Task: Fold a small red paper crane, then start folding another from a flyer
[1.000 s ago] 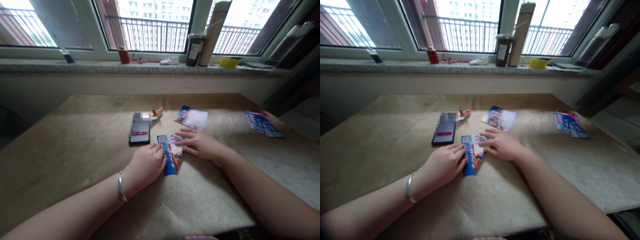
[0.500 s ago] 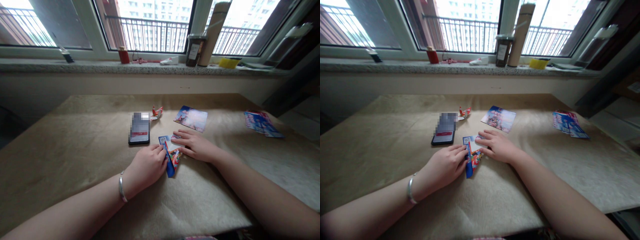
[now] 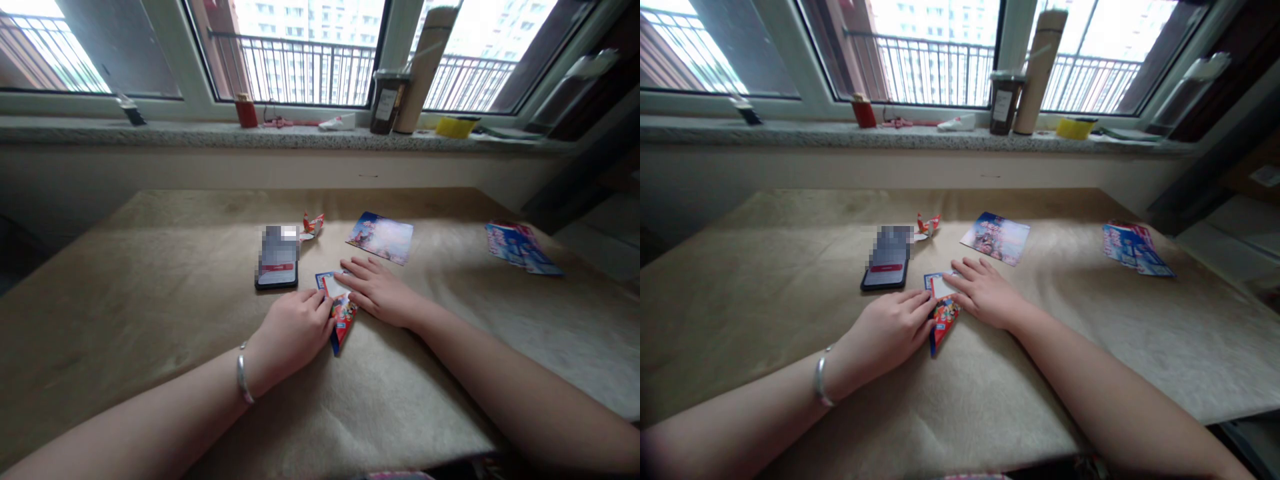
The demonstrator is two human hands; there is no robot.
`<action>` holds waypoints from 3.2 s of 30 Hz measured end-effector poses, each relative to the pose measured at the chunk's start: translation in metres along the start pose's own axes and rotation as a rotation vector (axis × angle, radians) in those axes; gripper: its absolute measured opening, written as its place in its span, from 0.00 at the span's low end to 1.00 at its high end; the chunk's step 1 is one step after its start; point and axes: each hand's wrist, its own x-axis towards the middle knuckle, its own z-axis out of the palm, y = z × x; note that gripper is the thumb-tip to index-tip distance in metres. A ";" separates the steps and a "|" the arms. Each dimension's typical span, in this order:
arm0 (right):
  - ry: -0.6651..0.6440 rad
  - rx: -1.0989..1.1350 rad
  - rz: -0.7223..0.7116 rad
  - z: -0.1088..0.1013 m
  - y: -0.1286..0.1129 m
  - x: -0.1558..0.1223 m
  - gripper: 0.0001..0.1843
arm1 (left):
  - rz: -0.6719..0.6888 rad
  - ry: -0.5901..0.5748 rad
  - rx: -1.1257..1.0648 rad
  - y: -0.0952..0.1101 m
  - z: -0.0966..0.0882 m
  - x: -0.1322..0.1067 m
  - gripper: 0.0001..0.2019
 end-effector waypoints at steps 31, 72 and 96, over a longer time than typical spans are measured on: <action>0.092 0.313 -0.187 -0.003 0.013 -0.004 0.20 | -0.015 -0.019 0.003 -0.007 0.003 -0.001 0.11; 0.114 0.287 -0.193 0.001 0.010 0.001 0.20 | -0.006 -0.016 0.017 -0.011 0.004 0.005 0.12; 0.193 0.239 -0.189 -0.009 -0.001 -0.002 0.06 | -0.039 -0.026 -0.001 -0.007 0.009 0.006 0.14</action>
